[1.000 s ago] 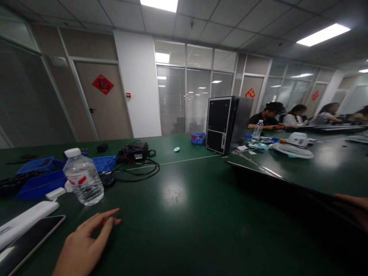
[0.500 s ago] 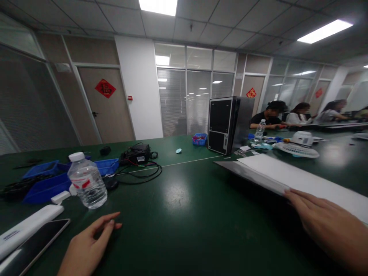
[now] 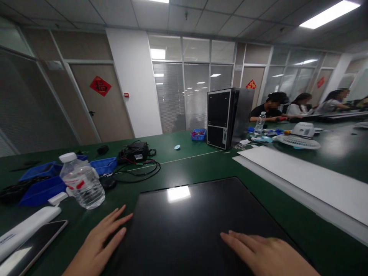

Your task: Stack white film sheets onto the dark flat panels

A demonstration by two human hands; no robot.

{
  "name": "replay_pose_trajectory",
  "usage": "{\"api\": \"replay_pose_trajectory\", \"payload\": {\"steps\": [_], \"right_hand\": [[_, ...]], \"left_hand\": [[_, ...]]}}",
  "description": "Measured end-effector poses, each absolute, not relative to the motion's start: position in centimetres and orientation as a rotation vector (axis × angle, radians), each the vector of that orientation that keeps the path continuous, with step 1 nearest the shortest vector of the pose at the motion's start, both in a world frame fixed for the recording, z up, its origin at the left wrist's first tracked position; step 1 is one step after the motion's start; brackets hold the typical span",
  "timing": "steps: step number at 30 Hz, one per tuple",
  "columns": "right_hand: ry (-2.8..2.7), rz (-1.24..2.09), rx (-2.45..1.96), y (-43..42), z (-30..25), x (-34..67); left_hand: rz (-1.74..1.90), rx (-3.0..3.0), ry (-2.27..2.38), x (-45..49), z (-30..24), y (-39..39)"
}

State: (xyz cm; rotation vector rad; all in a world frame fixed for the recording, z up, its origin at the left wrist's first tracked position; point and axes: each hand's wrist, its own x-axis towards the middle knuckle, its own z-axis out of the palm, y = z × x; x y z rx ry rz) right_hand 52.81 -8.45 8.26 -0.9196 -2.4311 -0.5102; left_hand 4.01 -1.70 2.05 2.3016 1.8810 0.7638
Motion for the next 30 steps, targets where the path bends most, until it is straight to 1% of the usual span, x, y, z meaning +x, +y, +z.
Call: {"api": "replay_pose_trajectory", "payload": {"steps": [3, 6, 9, 11, 12, 14, 18, 24, 30], "right_hand": [[-2.386, -0.482, -1.190, -3.6, 9.4, 54.6], [-2.255, -0.476, -1.680, 3.2, 9.5, 59.3], [-1.827, -0.572, -2.243, 8.2, 7.7, 65.3], [-1.590, -0.337, -2.516, 9.6, 5.9, 68.6], [-1.536, -0.255, -2.574, 9.8, 5.1, 69.9], [-1.514, -0.157, -2.614, 9.6, 4.0, 71.6], [-1.663, -0.213, -2.549, 9.2, 4.0, 71.6], [-1.919, -0.296, -2.400, 9.1, 5.5, 68.3], [-2.124, -0.348, -2.179, 6.8, 8.0, 63.6]], "left_hand": [[0.544, 2.486, 1.929, 4.5, 1.5, -1.8], [0.408, 2.481, 1.992, 4.5, 1.4, -1.7], [0.289, 2.425, 2.072, 4.5, 2.0, -1.5], [0.234, 2.365, 2.135, 4.6, 2.7, -1.4], [0.215, 2.336, 2.169, 4.6, 3.1, -1.3], [0.200, 2.283, 2.249, 4.5, 3.5, -1.1], [0.269, 2.227, 2.333, 3.4, 3.3, -0.4], [0.426, 2.343, 2.229, 1.0, 1.5, 0.0], [0.518, 2.427, 2.112, 0.4, -0.8, -0.4]]}}
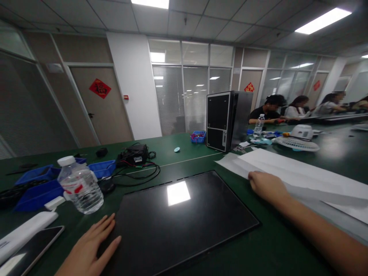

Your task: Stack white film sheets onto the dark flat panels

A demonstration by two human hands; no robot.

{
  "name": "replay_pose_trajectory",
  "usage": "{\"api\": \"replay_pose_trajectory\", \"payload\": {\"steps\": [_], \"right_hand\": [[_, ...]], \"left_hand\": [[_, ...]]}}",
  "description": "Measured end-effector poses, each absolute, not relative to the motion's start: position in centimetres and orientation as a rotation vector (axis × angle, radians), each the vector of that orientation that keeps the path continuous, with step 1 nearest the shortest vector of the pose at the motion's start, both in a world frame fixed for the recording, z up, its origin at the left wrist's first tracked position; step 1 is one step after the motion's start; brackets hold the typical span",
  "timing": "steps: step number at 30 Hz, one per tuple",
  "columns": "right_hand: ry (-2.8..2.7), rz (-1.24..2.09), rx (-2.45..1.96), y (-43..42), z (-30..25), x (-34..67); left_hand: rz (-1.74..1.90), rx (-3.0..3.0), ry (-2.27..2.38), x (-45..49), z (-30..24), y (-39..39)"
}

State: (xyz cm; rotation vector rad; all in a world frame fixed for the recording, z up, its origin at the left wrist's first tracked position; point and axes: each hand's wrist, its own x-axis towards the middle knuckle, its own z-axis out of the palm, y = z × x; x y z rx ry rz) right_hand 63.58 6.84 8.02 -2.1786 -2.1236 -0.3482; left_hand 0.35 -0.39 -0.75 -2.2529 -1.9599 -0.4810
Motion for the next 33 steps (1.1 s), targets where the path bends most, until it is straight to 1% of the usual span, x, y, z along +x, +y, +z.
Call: {"api": "replay_pose_trajectory", "payload": {"steps": [3, 6, 9, 13, 16, 20, 22, 24, 28, 33], "right_hand": [[-2.304, -0.379, -1.921, 5.4, 8.9, 60.6], [-2.562, -0.382, -1.446, 4.0, 8.8, 57.6], [-2.742, -0.272, -0.970, 3.0, 8.1, 55.1], [-2.725, -0.083, -0.688, 2.3, 7.5, 53.8], [-2.623, -0.017, -0.728, 2.9, 7.5, 54.8], [-2.502, -0.171, -1.166, 4.5, 7.2, 57.4], [-2.531, -0.163, -1.271, 5.1, 7.2, 58.2], [-2.616, -0.082, -1.226, 5.1, 7.5, 58.3], [-2.697, 0.130, -0.980, 4.1, 8.2, 56.6], [-2.530, 0.440, -0.849, 3.2, 7.9, 54.8]], "left_hand": [[-0.426, -2.272, -1.933, 0.3, -1.4, -0.5], [-0.352, -2.228, -1.975, 0.6, -1.0, -0.7], [-0.327, -2.154, -2.012, 0.9, 0.0, -0.9], [-0.428, -2.202, -1.997, 0.9, 0.5, -1.0], [-0.548, -2.267, -1.923, 0.4, -0.1, -1.0], [-0.560, -2.342, -1.850, -0.2, -0.8, -1.0], [-0.514, -2.390, -1.800, -0.1, -0.9, -1.1], [-0.475, -2.408, -1.762, 0.0, -1.0, -1.1], [-0.424, -2.397, -1.756, 0.0, -1.3, -1.1], [-0.379, -2.371, -1.755, -0.2, -1.6, -0.9]]}}
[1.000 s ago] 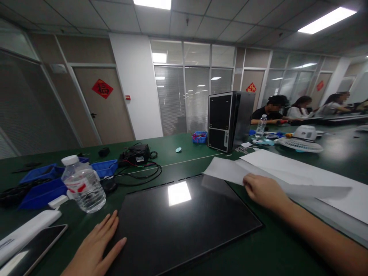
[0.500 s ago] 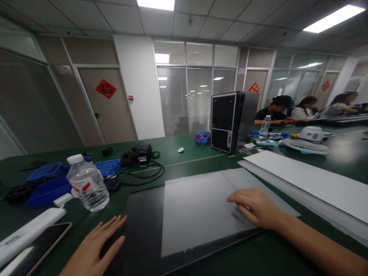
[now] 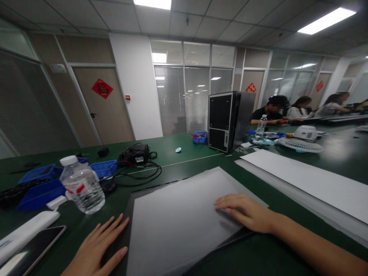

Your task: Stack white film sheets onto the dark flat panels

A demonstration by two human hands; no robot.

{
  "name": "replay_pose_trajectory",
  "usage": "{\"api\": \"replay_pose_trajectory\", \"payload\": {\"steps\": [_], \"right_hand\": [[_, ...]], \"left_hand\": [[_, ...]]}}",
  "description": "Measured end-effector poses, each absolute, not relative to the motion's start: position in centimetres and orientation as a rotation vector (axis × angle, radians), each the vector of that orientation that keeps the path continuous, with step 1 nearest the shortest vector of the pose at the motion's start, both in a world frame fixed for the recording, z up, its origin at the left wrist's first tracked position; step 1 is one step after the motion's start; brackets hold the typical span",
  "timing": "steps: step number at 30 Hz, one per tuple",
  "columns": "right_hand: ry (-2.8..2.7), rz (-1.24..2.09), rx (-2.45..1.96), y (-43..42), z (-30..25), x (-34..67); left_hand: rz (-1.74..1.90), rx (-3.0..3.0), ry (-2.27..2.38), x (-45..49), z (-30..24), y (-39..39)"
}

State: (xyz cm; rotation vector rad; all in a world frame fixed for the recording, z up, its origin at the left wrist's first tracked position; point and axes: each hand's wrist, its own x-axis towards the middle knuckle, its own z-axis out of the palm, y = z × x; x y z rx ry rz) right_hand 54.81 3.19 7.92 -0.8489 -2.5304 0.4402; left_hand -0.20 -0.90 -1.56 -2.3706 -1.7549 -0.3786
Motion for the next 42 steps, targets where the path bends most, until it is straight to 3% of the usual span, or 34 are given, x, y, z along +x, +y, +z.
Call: {"api": "replay_pose_trajectory", "payload": {"steps": [11, 23, 29, 32, 42], "right_hand": [[-2.608, 0.173, -1.172, 4.2, 7.9, 56.5], [-2.741, 0.214, -1.010, 2.2, 9.4, 53.8], [-2.252, -0.220, -1.725, 4.5, 7.9, 56.6], [-2.150, -0.249, -1.925, 4.9, 7.9, 57.5], [-2.401, -0.108, -1.542, 5.1, 6.7, 58.0]], "left_hand": [[-0.422, -2.387, -1.778, -0.2, -1.6, -0.6], [-0.428, -2.368, -1.815, 0.2, -0.7, -0.3], [-0.486, -2.361, -1.785, 0.1, -0.9, -0.4], [-0.521, -2.352, -1.777, 0.1, -0.9, -0.4], [-0.546, -2.331, -1.773, 0.1, -1.3, -0.4]]}}
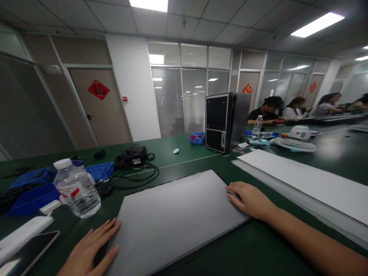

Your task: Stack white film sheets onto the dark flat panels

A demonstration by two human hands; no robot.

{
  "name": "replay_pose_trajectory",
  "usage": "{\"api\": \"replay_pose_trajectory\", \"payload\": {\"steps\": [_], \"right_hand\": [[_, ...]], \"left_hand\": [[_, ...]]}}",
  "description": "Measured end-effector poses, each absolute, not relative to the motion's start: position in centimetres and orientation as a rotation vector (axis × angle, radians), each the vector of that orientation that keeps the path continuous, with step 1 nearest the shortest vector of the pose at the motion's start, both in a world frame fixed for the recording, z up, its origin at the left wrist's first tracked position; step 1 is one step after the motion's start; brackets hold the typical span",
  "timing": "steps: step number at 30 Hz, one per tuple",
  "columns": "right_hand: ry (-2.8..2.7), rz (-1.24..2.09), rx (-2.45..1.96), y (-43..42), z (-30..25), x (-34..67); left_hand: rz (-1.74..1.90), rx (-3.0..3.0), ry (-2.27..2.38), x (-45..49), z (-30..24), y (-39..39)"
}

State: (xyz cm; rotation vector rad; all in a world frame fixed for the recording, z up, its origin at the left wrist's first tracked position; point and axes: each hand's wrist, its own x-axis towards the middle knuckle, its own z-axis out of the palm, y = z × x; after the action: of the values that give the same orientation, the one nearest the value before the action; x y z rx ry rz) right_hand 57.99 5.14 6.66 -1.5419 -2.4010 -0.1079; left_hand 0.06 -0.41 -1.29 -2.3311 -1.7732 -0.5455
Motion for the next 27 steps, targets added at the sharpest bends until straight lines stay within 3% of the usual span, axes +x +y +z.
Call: {"api": "replay_pose_trajectory", "payload": {"steps": [5, 10, 17, 27], "right_hand": [[-2.345, -0.194, -1.544, 6.6, 6.9, 60.5], [-2.044, -0.415, -1.993, 8.7, 6.7, 67.5], [-1.675, -0.236, -2.506, 9.4, 3.7, 74.0], [-1.944, -0.230, -2.398, 8.9, 4.6, 70.9]], "left_hand": [[-0.541, -2.339, -1.793, -0.1, -1.5, -0.2], [-0.529, -2.369, -1.752, -0.3, -1.7, -0.4], [-0.376, -2.391, -1.729, 0.0, -0.7, -0.9], [-0.426, -2.386, -1.747, 0.1, -0.7, -1.1]]}}
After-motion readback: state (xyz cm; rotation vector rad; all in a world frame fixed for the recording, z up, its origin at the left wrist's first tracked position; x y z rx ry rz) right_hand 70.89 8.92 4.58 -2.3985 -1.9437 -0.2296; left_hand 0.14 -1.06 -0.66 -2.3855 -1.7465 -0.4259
